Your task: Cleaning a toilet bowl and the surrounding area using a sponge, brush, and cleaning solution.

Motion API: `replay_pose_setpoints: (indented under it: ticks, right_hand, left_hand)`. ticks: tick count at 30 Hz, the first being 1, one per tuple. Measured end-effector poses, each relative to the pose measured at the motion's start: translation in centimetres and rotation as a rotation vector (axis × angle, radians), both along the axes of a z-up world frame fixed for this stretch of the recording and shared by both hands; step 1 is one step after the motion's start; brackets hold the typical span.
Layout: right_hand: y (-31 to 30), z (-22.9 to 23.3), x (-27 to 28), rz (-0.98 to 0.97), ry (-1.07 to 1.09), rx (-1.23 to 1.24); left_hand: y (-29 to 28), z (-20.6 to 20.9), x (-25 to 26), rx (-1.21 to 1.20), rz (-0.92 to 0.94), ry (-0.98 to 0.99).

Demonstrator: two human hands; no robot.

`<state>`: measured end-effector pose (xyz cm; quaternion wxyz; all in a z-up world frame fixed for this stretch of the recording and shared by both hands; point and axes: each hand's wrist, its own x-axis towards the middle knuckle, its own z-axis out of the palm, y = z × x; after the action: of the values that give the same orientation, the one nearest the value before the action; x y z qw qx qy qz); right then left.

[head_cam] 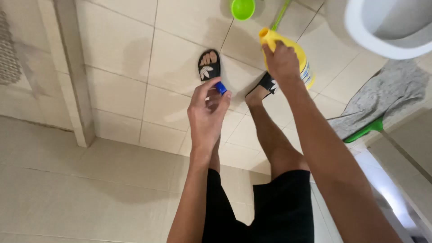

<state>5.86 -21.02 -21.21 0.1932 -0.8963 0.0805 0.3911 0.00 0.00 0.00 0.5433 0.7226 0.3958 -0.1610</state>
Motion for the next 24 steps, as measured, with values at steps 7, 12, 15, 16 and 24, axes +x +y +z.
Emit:
replay_pose_setpoints:
  ticks: [7,12,15,16,24]
  right_hand:
    - [0.2,-13.5,0.2,0.063,-0.036,-0.010]
    - [-1.2,-20.2,-0.1,0.550,-0.096,0.046]
    - [0.0,-19.7,0.2,0.238,-0.183,-0.017]
    - [0.0,-19.9,0.5,0.233,-0.183,-0.022]
    - [1.0,-19.3,0.7,0.193,-0.149,0.021]
  left_hand:
    - [-1.8,-11.4,-3.4,-0.062,-0.059,0.002]
    - [-2.0,-12.5,-2.9,-0.090,0.010,0.015]
    - [-1.8,-13.4,-2.6,-0.134,0.026,0.026]
    - [-1.8,-13.6,-2.3,-0.138,0.020,0.026]
    - [-1.5,-14.1,-1.7,-0.104,-0.003,-0.009]
